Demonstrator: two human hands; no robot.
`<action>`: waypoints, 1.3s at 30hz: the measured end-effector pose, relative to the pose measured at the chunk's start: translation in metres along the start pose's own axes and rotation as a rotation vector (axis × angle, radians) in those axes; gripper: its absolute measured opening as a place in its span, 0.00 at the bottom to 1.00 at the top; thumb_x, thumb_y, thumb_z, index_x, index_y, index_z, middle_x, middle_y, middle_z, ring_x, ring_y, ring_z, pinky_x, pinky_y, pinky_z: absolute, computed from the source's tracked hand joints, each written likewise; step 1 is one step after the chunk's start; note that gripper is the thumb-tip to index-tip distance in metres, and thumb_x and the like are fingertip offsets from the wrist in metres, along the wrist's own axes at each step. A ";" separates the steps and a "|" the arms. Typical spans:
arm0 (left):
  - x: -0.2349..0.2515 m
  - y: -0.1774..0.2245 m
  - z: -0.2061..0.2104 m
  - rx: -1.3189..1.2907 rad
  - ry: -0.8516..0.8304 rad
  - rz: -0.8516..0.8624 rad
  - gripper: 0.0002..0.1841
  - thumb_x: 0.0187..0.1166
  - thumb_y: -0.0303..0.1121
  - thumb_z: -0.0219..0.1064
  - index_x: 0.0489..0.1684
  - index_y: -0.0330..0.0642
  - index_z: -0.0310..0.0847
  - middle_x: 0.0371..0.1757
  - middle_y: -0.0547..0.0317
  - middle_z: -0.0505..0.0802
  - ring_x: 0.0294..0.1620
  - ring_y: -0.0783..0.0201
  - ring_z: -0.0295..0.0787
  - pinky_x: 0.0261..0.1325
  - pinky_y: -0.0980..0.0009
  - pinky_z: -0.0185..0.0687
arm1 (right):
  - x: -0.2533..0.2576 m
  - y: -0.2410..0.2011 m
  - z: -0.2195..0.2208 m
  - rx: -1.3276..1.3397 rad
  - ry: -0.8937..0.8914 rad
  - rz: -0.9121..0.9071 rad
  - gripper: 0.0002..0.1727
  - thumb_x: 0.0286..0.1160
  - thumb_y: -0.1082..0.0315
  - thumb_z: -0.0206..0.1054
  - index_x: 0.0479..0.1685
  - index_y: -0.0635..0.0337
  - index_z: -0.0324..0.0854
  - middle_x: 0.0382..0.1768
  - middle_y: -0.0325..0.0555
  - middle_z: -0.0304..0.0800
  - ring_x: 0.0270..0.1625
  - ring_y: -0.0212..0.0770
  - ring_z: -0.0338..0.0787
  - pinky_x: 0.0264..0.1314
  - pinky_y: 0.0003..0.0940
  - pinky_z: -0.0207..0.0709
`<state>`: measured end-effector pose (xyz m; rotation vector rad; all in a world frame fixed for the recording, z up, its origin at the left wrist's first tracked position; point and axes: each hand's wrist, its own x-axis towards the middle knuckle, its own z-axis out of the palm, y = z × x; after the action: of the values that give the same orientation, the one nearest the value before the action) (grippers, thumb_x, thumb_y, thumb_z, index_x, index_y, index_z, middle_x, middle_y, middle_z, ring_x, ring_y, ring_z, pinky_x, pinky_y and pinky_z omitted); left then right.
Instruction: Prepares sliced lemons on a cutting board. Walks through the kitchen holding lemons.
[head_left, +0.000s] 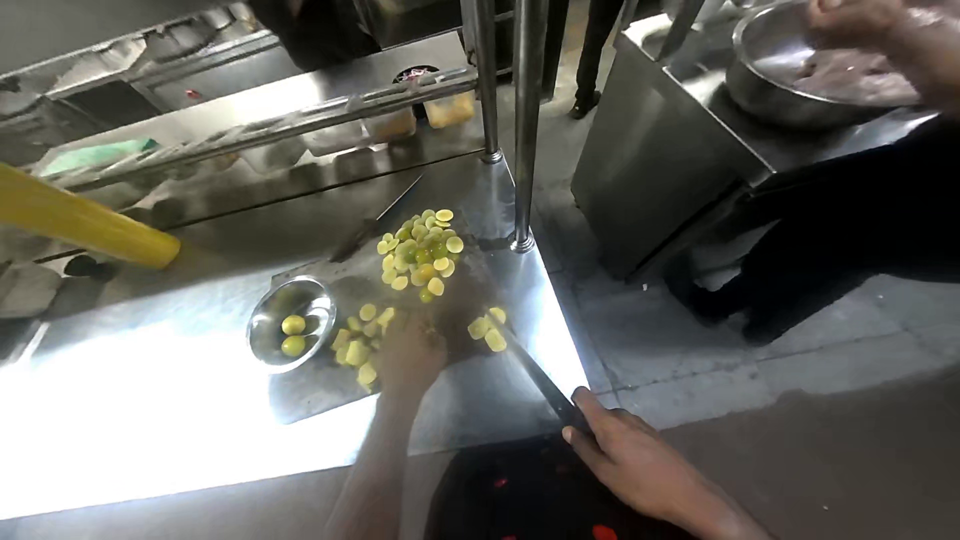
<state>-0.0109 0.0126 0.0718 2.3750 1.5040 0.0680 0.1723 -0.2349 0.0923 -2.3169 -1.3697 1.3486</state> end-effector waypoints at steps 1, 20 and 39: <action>0.001 0.005 0.002 0.023 -0.017 0.026 0.17 0.72 0.42 0.73 0.57 0.49 0.89 0.64 0.50 0.88 0.67 0.45 0.84 0.64 0.42 0.82 | 0.000 0.004 0.001 0.006 0.029 0.002 0.24 0.86 0.45 0.55 0.67 0.52 0.70 0.34 0.53 0.87 0.41 0.59 0.92 0.45 0.60 0.83; 0.026 0.022 0.018 0.033 -0.003 0.676 0.11 0.76 0.39 0.71 0.45 0.45 0.95 0.43 0.56 0.97 0.46 0.56 0.96 0.52 0.52 0.91 | -0.002 0.027 0.007 0.029 0.116 -0.013 0.24 0.84 0.44 0.56 0.64 0.53 0.72 0.32 0.53 0.87 0.39 0.59 0.92 0.42 0.59 0.83; 0.021 0.011 -0.039 0.088 -0.108 0.110 0.13 0.84 0.38 0.63 0.58 0.48 0.91 0.53 0.52 0.95 0.55 0.50 0.93 0.61 0.44 0.85 | 0.000 0.030 0.008 0.026 0.114 -0.022 0.24 0.83 0.43 0.56 0.64 0.52 0.72 0.31 0.51 0.87 0.39 0.58 0.92 0.42 0.58 0.83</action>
<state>-0.0002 0.0362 0.1091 2.4861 1.3529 -0.1015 0.1856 -0.2549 0.0724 -2.3157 -1.3320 1.2003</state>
